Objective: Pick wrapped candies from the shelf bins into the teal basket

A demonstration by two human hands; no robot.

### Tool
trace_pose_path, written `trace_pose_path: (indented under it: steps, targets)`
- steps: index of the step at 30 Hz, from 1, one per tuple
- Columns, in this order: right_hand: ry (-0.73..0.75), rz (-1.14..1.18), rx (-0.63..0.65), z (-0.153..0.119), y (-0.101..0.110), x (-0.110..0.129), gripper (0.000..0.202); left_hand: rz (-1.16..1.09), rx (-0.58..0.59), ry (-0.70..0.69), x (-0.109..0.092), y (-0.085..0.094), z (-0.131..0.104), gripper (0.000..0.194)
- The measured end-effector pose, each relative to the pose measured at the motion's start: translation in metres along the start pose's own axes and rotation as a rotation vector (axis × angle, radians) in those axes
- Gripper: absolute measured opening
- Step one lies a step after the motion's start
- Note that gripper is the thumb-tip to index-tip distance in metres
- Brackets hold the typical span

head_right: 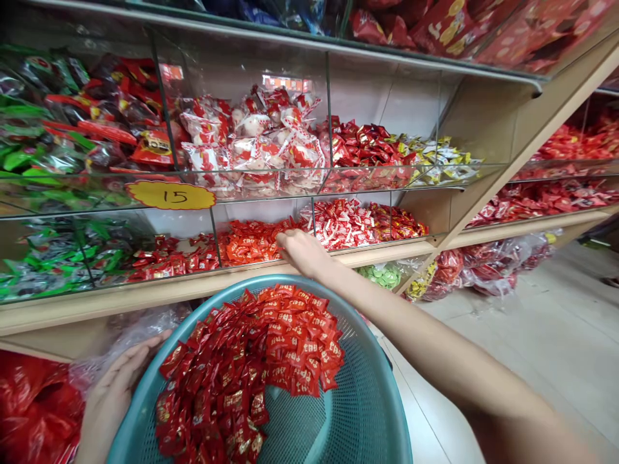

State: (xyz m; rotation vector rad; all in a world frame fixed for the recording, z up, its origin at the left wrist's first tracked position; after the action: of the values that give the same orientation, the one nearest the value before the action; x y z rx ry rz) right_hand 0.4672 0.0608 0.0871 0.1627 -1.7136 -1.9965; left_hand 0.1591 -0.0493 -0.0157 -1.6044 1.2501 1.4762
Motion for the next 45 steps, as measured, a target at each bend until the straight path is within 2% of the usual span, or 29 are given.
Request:
trace_pose_path:
  steps: [4,8,12,17,21,23,25,27,29,32,35,39,42,45]
  targets:
    - [-0.145,-0.097,0.173,0.041,-0.011,-0.02,0.02,-0.022,-0.003,-0.01,0.0,0.0,0.0,0.023]
    - [-0.224,-0.112,0.23,0.057,-0.022,-0.027,0.023,-0.039,-0.008,-0.001,0.0,0.0,-0.001,0.023]
    - [-0.238,-0.123,0.249,0.06,-0.026,-0.029,0.026,-0.035,0.002,0.003,0.001,0.001,-0.001,0.022]
    - [-0.17,-0.148,0.212,0.055,-0.029,-0.03,0.026,-0.043,-0.004,-0.001,0.001,0.001,0.0,0.021]
    - [-0.132,-0.155,0.179,0.048,-0.022,-0.029,0.027,-0.016,-0.002,0.006,-0.001,-0.001,-0.001,0.023]
    - [-0.11,-0.145,0.146,0.042,-0.013,-0.027,0.026,0.004,-0.012,0.0,-0.002,-0.001,-0.002,0.023]
    - [-0.078,-0.081,0.06,0.03,-0.002,-0.022,0.024,0.014,-0.022,-0.009,-0.003,-0.002,-0.003,0.023]
    - [-0.055,0.073,-0.045,0.012,0.007,-0.016,0.023,0.019,-0.029,-0.014,-0.005,-0.002,-0.003,0.023]
    - [-0.047,0.304,-0.078,-0.013,0.01,-0.009,0.026,0.027,-0.034,-0.009,-0.006,-0.003,-0.003,0.023]
    - [-0.035,0.636,0.046,-0.052,0.0,-0.001,0.031,0.036,-0.036,-0.001,-0.006,-0.003,-0.004,0.023]
    - [-0.04,0.763,0.226,-0.081,-0.018,0.002,0.025,0.013,-0.028,0.013,-0.007,-0.004,-0.005,0.023]
    - [-0.039,0.704,0.375,-0.096,-0.036,0.003,0.014,-0.011,-0.027,0.025,-0.008,-0.004,-0.007,0.022]
    - [-0.01,0.603,0.394,-0.099,-0.043,0.006,0.027,0.019,-0.03,-0.008,-0.008,-0.004,-0.007,0.022]
    - [0.09,0.546,0.396,-0.101,-0.048,0.011,0.034,0.021,-0.034,-0.011,-0.007,-0.003,-0.006,0.022]
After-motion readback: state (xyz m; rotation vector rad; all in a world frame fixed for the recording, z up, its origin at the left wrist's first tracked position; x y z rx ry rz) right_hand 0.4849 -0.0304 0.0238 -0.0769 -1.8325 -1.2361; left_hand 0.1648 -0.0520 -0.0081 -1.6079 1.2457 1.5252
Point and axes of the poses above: each hand's wrist, its own z-axis towards the middle knuckle, its own y-axis out of the back of the hand, x = y × z, the point moved 1 cm from there along z, towards the middle knuckle, and after that the axes turned 14 degrees about z, right-handed, at the moved point
